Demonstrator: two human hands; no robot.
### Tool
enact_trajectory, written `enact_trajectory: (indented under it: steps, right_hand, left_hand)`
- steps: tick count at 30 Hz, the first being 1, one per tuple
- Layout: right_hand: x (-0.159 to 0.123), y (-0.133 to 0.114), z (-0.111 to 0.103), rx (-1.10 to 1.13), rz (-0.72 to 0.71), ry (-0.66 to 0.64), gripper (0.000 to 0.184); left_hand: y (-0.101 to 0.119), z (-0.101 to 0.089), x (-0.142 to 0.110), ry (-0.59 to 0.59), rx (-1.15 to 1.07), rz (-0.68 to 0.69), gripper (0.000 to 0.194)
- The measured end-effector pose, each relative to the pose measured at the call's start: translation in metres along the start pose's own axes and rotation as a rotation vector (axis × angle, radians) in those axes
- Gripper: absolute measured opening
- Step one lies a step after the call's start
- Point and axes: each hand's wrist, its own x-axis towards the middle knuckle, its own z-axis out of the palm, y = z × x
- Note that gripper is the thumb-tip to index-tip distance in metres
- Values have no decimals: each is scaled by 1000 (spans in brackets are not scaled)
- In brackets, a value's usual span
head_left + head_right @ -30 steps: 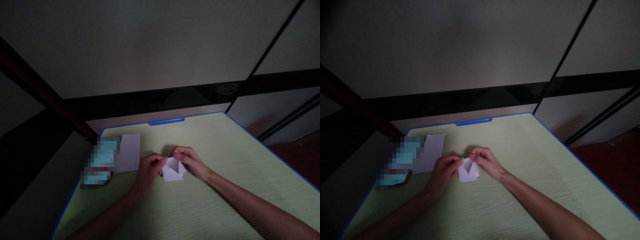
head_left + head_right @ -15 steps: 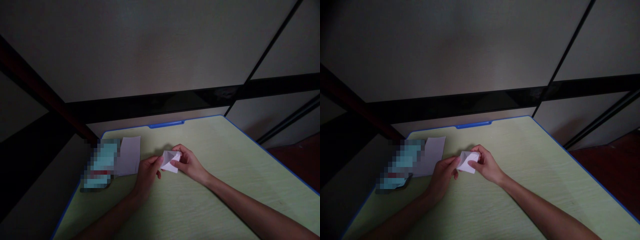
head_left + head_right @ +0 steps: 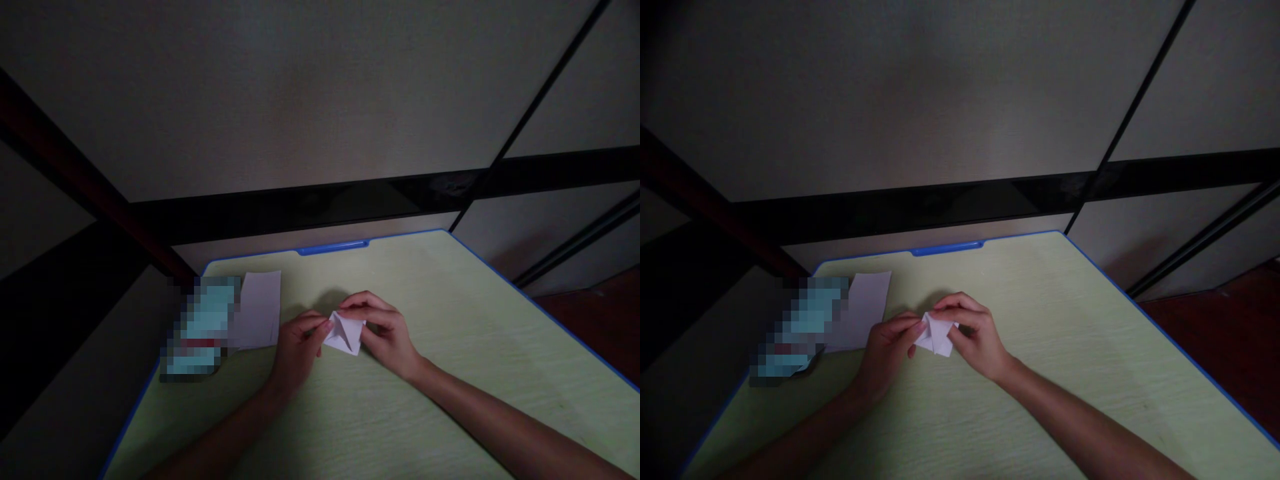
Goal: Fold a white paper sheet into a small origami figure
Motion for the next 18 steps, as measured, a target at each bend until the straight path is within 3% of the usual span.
enact_trajectory:
  steps: [7,18]
  right_hand:
    - [-3,2,1,0,-20,54,27]
    - [-3,2,2,-51,-70,64,20]
  left_hand:
    - [-3,1,-1,-64,-85,-41,15]
    - [7,-1,2,-58,-162,1,24]
